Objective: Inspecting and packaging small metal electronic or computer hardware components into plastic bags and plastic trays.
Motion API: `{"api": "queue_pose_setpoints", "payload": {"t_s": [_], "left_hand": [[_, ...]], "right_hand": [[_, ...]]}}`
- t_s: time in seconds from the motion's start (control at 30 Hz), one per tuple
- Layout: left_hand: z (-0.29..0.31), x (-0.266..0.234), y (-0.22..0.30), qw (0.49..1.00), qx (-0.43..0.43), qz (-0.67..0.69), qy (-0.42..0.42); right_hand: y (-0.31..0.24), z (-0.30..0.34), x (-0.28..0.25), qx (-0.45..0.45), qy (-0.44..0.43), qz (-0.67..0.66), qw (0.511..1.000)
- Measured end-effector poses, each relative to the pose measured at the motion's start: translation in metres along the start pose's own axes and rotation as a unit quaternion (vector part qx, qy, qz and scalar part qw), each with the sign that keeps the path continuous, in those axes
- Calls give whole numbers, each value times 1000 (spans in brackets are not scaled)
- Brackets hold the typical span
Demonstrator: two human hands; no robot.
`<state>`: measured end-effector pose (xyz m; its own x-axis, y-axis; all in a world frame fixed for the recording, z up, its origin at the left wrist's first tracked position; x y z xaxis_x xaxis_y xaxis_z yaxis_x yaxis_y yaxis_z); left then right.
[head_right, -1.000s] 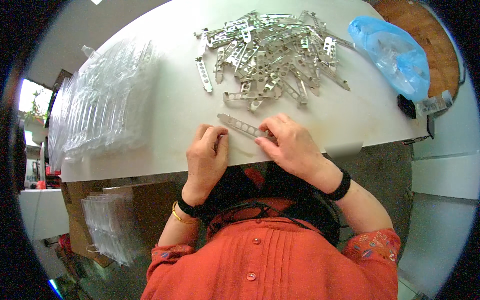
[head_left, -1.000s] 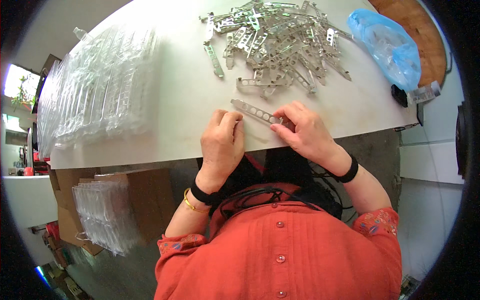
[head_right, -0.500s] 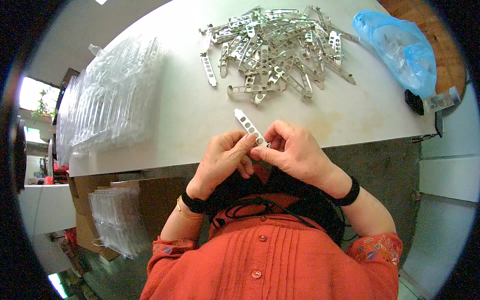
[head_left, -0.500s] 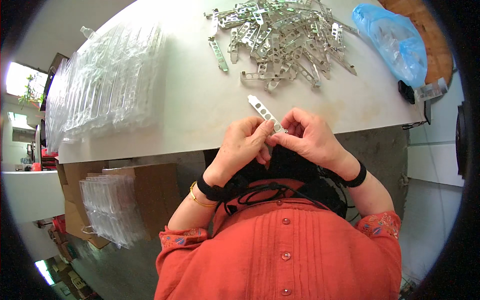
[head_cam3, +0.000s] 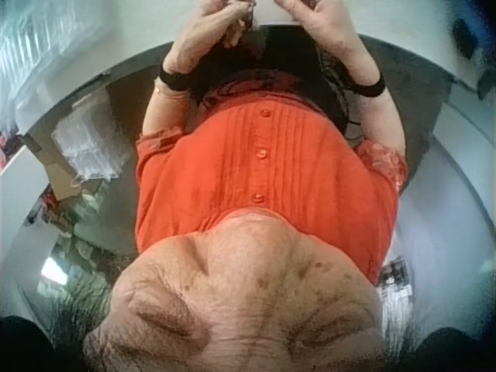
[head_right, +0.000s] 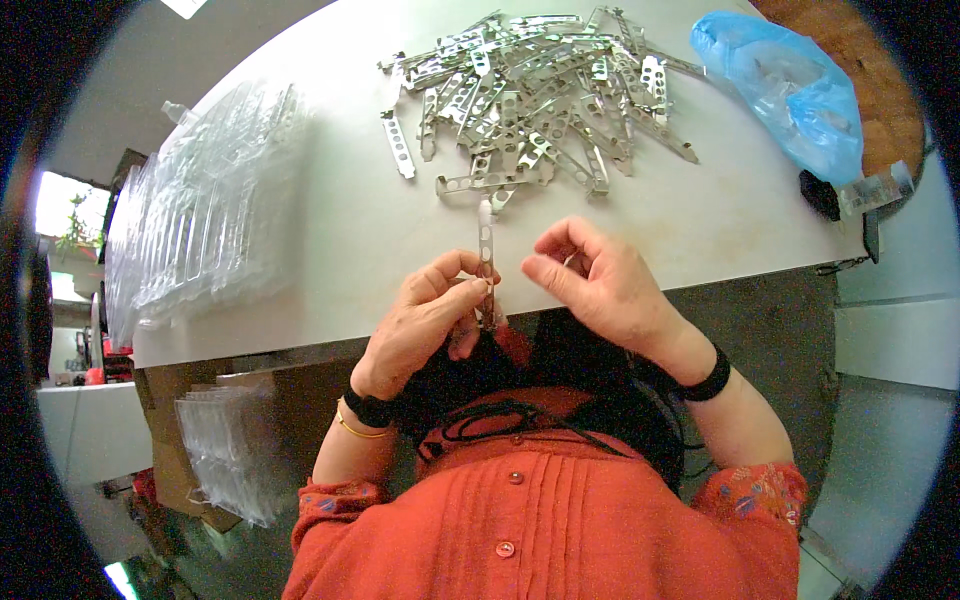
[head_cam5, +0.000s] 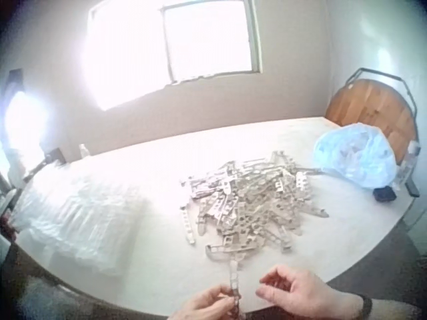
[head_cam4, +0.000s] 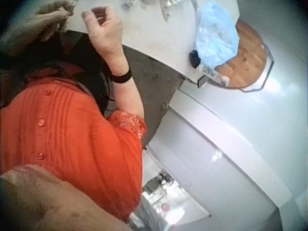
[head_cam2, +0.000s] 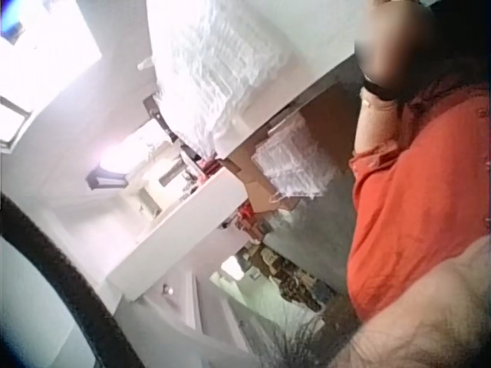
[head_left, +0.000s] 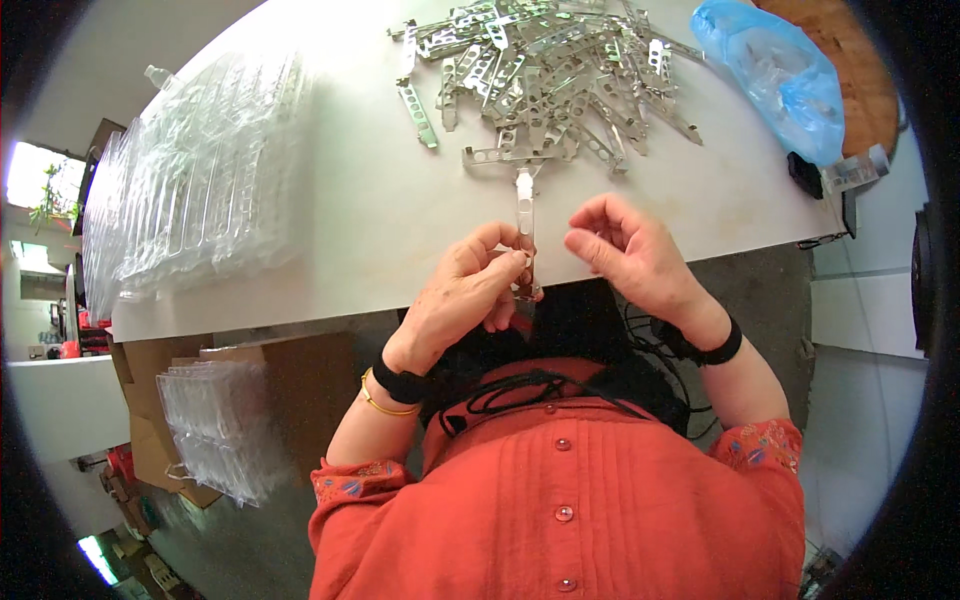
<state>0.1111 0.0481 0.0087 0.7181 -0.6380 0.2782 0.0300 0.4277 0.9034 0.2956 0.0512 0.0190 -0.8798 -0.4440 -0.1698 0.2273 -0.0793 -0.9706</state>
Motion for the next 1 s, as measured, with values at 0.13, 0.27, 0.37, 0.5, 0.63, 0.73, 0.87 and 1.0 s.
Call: {"api": "queue_pose_setpoints", "payload": {"t_s": [0.13, 0.27, 0.37, 0.5, 0.63, 0.73, 0.87, 1.0], "left_hand": [[-7, 1, 6, 996, -12, -86, 2], [-12, 2, 10, 984, -3, -180, 9], [-13, 7, 12, 974, 9, -228, -2], [-17, 12, 13, 967, 14, -256, -18], [-19, 5, 12, 984, 13, -176, -16], [-20, -4, 4, 996, 25, -88, -20], [-19, -5, 8, 997, 66, 8, -31], [-20, -14, 5, 996, 81, 44, -5]], "right_hand": [[-4, -1, -20, 30, 21, -39, 999], [5, -3, -22, 25, -1, -97, 995], [4, -5, -20, 22, -2, -121, 992], [4, -8, -19, 22, -10, -127, 992], [8, -8, -28, 10, 49, -190, 981], [11, -6, -39, 4, 85, -221, 971], [15, -5, -41, 14, 112, -239, 964], [18, -3, -38, 19, 92, -264, 960]]}}
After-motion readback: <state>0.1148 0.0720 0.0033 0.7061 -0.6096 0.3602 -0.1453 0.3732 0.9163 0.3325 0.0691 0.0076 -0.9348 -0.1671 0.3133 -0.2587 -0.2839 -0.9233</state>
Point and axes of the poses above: each hand's wrist, its own z-axis away from the middle knuckle, its own x-axis out of the palm, y = z × x, the point moved 7 cm from there along -z, towards the middle knuckle, and after that the axes turned 14 degrees about -y, right-handed, at the moved point
